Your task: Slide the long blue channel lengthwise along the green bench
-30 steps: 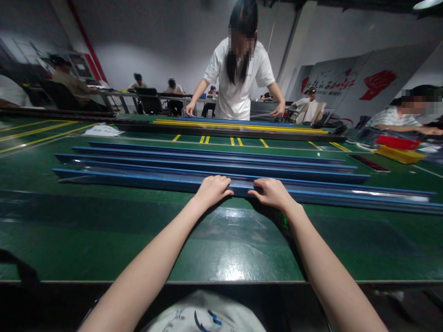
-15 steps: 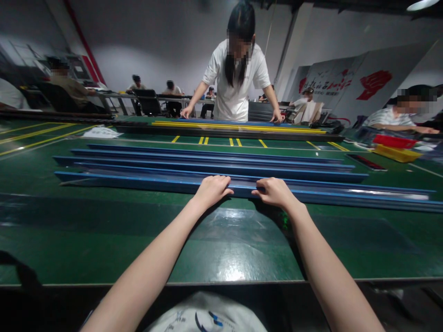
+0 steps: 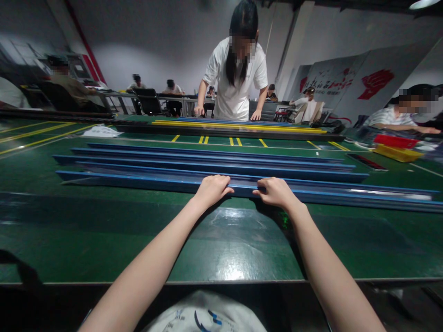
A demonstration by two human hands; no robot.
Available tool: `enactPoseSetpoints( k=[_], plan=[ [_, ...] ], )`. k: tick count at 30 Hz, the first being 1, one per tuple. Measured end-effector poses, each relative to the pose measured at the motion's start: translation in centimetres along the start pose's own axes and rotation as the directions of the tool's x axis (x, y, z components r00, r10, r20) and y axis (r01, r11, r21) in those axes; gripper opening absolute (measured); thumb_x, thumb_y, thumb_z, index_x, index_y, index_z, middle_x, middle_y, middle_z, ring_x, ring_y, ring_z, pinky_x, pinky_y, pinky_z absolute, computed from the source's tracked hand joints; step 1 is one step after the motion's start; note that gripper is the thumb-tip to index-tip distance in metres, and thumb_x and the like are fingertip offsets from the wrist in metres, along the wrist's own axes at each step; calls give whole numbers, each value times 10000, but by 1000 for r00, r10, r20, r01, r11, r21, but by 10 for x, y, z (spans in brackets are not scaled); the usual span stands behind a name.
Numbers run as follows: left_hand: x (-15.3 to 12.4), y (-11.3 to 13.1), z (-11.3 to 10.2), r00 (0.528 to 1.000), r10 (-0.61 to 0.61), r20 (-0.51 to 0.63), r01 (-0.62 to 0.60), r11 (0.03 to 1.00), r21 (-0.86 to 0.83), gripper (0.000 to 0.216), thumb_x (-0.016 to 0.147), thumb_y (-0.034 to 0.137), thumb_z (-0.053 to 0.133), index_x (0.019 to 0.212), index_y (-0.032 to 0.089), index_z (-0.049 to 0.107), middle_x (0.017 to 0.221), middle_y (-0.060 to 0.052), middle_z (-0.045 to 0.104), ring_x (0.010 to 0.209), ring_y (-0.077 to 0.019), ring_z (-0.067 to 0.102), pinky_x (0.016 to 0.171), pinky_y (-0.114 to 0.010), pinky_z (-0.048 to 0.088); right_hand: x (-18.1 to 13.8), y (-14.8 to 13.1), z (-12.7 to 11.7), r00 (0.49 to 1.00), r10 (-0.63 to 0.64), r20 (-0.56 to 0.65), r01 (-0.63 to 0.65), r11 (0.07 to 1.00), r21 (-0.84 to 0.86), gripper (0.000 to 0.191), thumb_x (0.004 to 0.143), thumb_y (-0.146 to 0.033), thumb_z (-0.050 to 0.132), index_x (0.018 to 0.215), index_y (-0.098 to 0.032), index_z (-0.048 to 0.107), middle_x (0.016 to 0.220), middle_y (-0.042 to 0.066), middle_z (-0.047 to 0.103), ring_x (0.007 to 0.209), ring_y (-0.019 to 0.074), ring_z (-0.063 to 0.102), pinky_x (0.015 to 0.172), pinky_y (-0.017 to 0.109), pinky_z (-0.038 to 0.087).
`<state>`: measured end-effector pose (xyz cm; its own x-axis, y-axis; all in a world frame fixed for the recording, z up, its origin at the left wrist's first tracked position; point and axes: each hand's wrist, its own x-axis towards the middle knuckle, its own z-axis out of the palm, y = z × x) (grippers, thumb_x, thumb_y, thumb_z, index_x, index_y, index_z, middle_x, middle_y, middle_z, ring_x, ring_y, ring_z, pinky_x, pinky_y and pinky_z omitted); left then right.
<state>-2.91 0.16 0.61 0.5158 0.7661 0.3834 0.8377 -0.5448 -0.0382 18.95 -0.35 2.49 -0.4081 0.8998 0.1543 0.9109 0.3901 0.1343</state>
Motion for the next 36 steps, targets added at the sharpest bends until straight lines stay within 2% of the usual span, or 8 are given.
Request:
enactPoseSetpoints(
  k=[17,27,36],
  plan=[
    [-1,0,2,1000,-21,9,21,1000,-21,261,840,442,482,840,187,539,862,-34,644,831,-175,593,639,-234,394,0,-1,0,1000,-1,23,0,1000,30,272,805,-382,434,831,-181,616,873,84,670,803,208,600,595,256,309],
    [0,2,-1,999,-32,19,32,999,-16,246,837,429,495,847,187,535,876,-28,652,834,-178,605,635,-235,399,4,-17,9,989,-133,-70,138,987,77,242,856,-354,377,871,-183,548,899,62,643,826,180,582,602,245,289],
    [1,3,1,999,-32,22,32,999,10,247,842,431,487,881,190,524,885,-29,650,839,-180,605,638,-237,409,8,-15,9,989,-132,-66,138,985,99,221,863,-324,391,790,-185,547,841,52,631,758,159,574,568,245,257]
  ],
)
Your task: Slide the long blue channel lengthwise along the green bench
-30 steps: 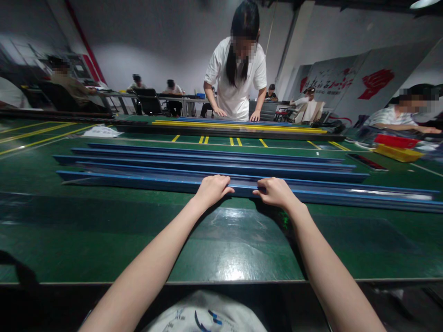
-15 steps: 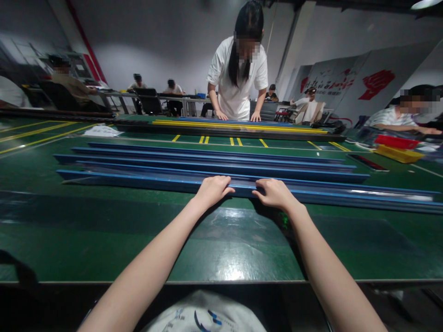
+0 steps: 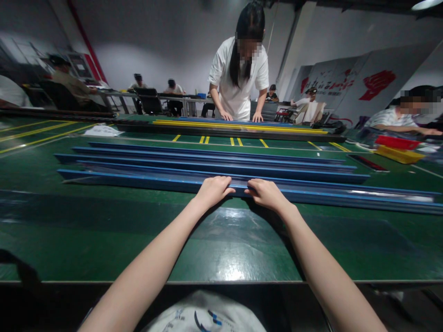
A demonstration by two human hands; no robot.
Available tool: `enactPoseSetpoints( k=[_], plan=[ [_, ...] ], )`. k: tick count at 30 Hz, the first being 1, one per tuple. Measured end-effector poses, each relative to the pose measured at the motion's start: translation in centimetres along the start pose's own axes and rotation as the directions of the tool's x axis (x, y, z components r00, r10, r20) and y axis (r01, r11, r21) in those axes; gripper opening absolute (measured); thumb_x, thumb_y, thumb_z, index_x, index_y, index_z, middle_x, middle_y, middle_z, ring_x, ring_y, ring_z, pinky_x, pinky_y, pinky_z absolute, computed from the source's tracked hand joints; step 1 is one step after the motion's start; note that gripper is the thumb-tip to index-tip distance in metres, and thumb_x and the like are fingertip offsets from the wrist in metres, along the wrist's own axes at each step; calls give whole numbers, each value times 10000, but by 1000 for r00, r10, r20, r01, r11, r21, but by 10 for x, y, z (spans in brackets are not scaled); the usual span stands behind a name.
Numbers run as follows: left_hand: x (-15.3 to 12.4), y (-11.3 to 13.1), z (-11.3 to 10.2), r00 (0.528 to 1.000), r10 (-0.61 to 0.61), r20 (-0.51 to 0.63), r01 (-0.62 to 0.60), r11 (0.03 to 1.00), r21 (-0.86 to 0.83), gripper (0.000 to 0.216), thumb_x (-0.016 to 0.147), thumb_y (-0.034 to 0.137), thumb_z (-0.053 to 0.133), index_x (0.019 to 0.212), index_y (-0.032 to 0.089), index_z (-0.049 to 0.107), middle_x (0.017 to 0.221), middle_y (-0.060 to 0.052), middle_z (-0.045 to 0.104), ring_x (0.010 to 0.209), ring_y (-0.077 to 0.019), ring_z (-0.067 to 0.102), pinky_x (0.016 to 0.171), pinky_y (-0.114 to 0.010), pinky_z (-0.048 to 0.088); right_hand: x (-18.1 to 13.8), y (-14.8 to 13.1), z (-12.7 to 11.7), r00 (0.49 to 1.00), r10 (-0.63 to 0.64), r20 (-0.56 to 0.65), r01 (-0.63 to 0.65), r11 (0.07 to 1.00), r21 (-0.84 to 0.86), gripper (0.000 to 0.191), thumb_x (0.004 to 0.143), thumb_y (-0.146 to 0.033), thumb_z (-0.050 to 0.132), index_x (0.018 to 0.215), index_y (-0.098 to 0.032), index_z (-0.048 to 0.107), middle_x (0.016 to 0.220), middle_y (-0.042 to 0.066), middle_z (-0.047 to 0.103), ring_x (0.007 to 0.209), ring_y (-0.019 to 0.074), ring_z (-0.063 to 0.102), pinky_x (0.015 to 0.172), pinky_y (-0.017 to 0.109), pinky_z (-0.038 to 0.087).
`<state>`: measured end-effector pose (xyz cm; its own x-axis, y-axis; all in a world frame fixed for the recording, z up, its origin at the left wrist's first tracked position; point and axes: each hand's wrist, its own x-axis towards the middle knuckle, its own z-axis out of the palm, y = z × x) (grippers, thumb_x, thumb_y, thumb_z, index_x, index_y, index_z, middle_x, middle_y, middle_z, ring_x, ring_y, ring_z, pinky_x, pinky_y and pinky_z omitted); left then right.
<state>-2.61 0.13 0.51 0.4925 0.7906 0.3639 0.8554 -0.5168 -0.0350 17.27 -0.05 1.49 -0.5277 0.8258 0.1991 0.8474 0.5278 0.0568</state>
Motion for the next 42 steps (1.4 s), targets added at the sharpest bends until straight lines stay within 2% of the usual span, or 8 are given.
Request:
enactPoseSetpoints(
  k=[8,16,25,31,37,42],
  plan=[
    [-2,-1,5,999,31,-29,-30,999,37,249,848,434,477,880,189,512,868,-21,648,828,-175,605,627,-235,404,1,-3,-5,1000,24,20,-24,1000,-12,222,841,-308,417,769,-174,579,846,64,643,769,164,579,569,245,254],
    [-2,0,5,995,83,-49,-81,996,39,251,842,427,491,910,186,505,872,-19,641,829,-170,599,639,-241,405,-3,6,-6,999,34,23,-33,999,-33,229,830,-308,420,742,-178,588,813,61,653,761,168,591,564,242,263],
    [-2,-3,9,994,90,-54,-87,994,62,278,825,442,511,914,179,514,873,-24,642,835,-174,597,663,-248,407,-8,15,-11,992,103,79,-95,991,-97,255,813,-354,435,742,-200,626,792,68,686,737,189,617,541,249,261],
    [-1,-2,11,993,97,-65,-92,993,77,272,827,441,507,879,174,519,854,-31,639,826,-175,592,654,-247,399,-8,12,-12,990,127,69,-120,988,-96,254,805,-362,440,758,-203,631,811,66,690,767,195,618,564,249,293],
    [-2,-2,11,992,98,-74,-92,993,73,264,825,435,514,867,174,521,840,-26,632,821,-170,581,652,-248,393,-7,7,-10,994,92,52,-87,991,-100,341,828,-438,397,848,-198,637,885,77,680,840,201,604,620,251,327],
    [-3,-1,10,994,89,-64,-85,994,66,258,830,427,510,874,173,523,848,-28,630,822,-170,577,662,-253,395,-6,4,-9,994,88,57,-83,992,-94,353,840,-433,386,862,-185,636,896,85,672,839,196,596,623,249,324]
  ],
)
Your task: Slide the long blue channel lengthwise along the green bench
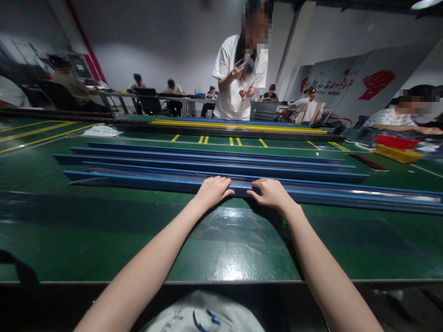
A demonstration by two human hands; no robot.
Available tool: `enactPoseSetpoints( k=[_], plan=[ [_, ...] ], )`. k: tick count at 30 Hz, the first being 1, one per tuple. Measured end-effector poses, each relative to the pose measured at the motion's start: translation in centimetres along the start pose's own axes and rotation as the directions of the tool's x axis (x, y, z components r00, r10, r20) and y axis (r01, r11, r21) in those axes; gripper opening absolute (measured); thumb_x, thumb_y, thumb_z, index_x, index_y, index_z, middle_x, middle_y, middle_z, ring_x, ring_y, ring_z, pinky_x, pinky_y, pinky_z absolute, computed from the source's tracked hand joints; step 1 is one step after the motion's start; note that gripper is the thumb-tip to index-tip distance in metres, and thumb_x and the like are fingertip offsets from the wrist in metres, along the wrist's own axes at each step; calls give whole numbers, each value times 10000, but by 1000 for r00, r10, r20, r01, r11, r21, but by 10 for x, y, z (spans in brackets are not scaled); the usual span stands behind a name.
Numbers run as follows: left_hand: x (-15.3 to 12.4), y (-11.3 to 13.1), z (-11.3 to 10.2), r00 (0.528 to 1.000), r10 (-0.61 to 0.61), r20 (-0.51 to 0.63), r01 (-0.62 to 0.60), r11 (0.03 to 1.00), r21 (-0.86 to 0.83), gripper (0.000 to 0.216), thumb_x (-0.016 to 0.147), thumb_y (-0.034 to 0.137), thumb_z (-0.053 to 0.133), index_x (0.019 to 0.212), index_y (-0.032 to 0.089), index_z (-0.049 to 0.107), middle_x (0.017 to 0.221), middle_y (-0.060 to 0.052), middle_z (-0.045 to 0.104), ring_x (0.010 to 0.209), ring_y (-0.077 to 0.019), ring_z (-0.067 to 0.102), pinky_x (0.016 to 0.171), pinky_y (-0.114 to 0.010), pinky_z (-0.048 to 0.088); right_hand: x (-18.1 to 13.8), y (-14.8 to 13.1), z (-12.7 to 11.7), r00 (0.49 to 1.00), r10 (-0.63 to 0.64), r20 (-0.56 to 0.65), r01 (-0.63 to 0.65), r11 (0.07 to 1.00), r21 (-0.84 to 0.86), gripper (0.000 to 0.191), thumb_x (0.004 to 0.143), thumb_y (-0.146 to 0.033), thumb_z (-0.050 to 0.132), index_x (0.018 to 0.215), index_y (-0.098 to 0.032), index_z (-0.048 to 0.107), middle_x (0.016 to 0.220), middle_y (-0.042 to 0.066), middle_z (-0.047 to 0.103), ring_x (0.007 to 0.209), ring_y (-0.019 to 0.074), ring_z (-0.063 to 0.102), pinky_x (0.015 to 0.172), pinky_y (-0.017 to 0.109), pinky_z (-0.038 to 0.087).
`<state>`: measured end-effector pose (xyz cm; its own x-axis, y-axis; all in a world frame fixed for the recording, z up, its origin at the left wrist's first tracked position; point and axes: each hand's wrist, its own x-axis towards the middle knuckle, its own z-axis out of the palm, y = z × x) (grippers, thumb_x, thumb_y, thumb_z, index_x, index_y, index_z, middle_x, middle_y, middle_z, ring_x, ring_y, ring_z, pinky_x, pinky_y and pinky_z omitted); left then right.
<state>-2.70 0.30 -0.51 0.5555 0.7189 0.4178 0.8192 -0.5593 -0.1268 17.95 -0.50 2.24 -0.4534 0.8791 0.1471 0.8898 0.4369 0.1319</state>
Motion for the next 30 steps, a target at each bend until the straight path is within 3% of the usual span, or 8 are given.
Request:
enactPoseSetpoints(
  k=[16,30],
  plan=[
    [1,1,-2,1000,6,15,-6,1000,0,260,838,425,497,880,170,526,860,-36,628,838,-172,570,676,-252,398,3,-5,5,994,-70,-87,73,997,33,383,865,-456,358,789,-177,609,827,74,658,782,172,585,596,241,288],
    [1,0,-1,1000,3,28,-3,1000,-17,261,842,424,490,892,171,526,857,-46,622,837,-179,570,678,-259,393,7,-6,3,998,-35,-47,36,999,25,404,851,-454,370,731,-176,638,795,76,667,739,171,592,536,253,232]
  ],
)
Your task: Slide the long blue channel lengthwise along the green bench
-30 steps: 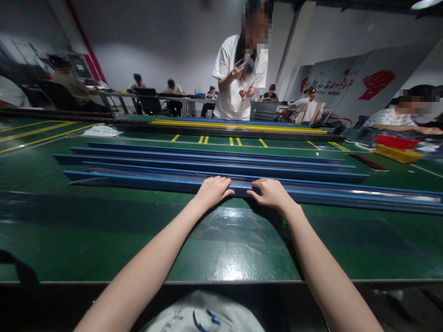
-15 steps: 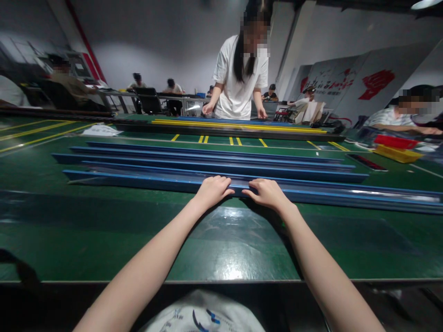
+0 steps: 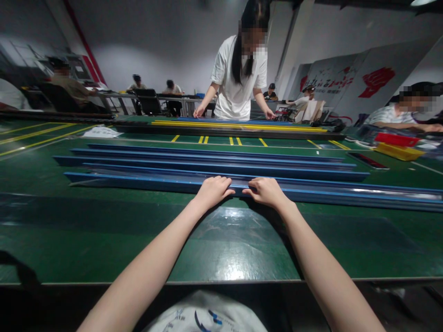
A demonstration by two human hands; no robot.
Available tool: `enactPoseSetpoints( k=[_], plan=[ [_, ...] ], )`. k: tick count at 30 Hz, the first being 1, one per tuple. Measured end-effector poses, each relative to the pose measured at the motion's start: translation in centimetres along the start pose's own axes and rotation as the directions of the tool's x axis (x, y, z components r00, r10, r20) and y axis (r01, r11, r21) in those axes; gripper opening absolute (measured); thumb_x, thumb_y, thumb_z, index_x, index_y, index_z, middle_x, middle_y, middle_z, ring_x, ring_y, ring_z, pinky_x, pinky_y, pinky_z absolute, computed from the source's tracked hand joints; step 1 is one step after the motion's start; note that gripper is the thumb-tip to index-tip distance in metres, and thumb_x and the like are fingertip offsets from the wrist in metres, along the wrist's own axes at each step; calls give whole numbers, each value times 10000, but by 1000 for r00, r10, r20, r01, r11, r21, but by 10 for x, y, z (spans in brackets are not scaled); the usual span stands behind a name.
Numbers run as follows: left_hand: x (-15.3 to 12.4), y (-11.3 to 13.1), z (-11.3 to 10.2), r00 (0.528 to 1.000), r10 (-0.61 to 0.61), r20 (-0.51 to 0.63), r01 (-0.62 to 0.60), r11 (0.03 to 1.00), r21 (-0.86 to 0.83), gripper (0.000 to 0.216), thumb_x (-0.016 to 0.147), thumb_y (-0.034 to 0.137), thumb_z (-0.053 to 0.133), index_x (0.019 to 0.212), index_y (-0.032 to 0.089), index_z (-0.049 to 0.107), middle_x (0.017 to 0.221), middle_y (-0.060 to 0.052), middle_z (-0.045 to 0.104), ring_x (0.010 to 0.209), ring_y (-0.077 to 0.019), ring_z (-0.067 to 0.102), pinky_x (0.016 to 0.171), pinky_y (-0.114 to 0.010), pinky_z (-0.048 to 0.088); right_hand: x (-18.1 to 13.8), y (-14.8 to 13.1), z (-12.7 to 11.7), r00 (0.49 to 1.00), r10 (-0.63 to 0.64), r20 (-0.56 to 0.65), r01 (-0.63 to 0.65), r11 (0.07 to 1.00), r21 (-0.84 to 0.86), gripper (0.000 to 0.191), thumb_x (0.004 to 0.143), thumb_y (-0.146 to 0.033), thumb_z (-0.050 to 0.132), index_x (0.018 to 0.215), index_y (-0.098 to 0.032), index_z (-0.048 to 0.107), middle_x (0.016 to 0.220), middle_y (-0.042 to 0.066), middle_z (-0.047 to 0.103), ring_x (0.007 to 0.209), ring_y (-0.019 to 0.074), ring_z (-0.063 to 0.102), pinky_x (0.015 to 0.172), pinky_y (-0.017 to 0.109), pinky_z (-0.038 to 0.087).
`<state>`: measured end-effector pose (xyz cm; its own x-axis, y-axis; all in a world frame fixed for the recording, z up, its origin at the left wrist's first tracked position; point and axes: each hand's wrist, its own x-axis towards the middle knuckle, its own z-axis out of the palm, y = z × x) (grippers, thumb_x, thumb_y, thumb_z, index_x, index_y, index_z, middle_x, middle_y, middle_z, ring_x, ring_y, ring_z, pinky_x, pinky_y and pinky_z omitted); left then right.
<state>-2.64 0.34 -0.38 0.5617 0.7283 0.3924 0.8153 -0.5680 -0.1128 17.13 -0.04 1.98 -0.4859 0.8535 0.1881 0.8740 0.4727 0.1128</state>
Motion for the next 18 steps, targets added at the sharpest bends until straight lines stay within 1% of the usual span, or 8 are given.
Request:
enactPoseSetpoints(
  k=[4,9,13,18],
  plan=[
    [0,0,1,1000,7,0,-7,1000,-9,269,845,429,484,910,171,525,866,-47,621,839,-176,570,680,-257,391,0,0,-1,1000,10,10,-10,1000,-11,404,845,-456,374,733,-181,648,801,76,675,728,170,596,533,254,233],
    [0,0,1,999,35,-22,-35,999,-7,282,844,437,480,931,173,523,882,-44,623,846,-175,571,680,-256,387,-4,8,-2,999,33,18,-32,999,-32,400,837,-461,378,733,-188,652,794,77,682,749,181,606,532,261,239],
    [0,0,1,999,36,-20,-36,999,-1,270,830,423,512,919,168,524,883,-50,617,853,-179,567,692,-261,385,-9,14,-3,997,64,32,-63,997,-55,391,830,-460,391,719,-192,653,786,78,686,742,189,612,532,260,247],
    [0,0,1,999,41,-21,-41,999,-1,256,821,404,535,922,169,526,879,-51,612,854,-180,560,695,-266,383,-10,15,-6,993,92,67,-89,995,-53,390,829,-455,395,733,-189,664,802,89,689,762,195,614,547,258,272]
  ],
)
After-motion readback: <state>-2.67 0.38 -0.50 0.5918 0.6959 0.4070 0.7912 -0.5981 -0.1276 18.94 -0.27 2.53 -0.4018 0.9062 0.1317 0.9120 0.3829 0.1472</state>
